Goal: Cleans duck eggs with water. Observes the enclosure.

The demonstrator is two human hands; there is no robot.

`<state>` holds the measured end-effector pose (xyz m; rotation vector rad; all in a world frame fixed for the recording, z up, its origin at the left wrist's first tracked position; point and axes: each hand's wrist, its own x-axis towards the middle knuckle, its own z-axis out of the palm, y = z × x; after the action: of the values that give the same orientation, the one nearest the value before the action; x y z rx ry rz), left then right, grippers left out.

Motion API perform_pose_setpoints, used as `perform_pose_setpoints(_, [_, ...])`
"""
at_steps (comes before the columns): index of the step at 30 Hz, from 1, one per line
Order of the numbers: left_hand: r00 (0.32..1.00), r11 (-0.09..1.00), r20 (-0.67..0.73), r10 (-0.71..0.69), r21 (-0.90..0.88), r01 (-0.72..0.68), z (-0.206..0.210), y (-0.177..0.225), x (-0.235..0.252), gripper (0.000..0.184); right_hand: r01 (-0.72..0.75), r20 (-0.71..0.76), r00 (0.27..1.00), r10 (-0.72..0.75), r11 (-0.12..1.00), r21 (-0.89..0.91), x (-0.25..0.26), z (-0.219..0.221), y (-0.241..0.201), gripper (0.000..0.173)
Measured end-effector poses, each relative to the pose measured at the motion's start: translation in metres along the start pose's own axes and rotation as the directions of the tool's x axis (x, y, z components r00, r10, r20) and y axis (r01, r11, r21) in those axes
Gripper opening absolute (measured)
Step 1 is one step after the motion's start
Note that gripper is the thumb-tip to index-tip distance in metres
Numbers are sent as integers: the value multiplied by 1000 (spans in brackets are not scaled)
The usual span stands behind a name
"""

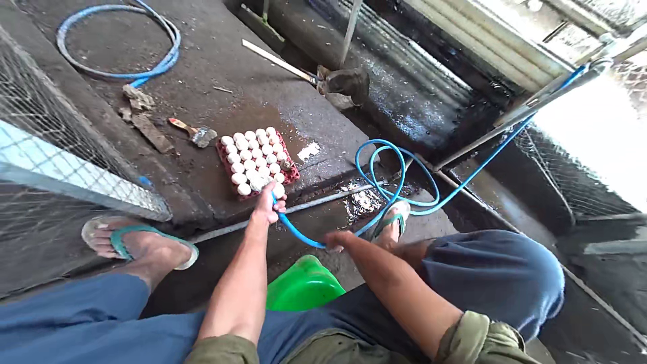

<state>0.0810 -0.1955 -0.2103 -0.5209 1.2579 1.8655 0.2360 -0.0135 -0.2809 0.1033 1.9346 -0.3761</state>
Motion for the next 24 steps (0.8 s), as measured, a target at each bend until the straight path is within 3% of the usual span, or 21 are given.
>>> perform_pose_setpoints(5, [998, 997, -9, -56, 59, 56, -3, -2, 11, 42, -109, 130, 982, 139, 971, -214, -42, -4, -66, 37])
perform_pose_setpoints(11, [994, 992, 71, -85, 103, 78, 5, 3, 16, 39, -69, 137, 984, 114, 954, -293, -43, -7, -78, 36])
perform_pose_setpoints(14, [992, 988, 109, -65, 149, 48, 5, 4, 16, 39, -89, 63, 993, 103, 978, -191, -31, -20, -59, 43])
perform_pose_setpoints(17, [995, 984, 97, -40, 176, 23, 2, -1, 9, 40, -95, -150, 980, 127, 974, 206, -36, -55, -40, 45])
perform_pose_setpoints(20, [997, 989, 70, -11, 151, 0, 3, -3, 4, 40, 168, -420, 883, 210, 695, 699, -40, -98, -31, 42])
perform_pose_setpoints(22, [999, 994, 53, -11, 105, 5, 3, -1, -2, 43, 371, -515, 830, 214, 477, 797, -47, -123, -50, 43])
perform_pose_setpoints(24, [999, 999, 52, -3, 48, 1, 5, 1, -9, 44, 503, -590, 785, 189, 359, 786, -58, -137, -76, 44])
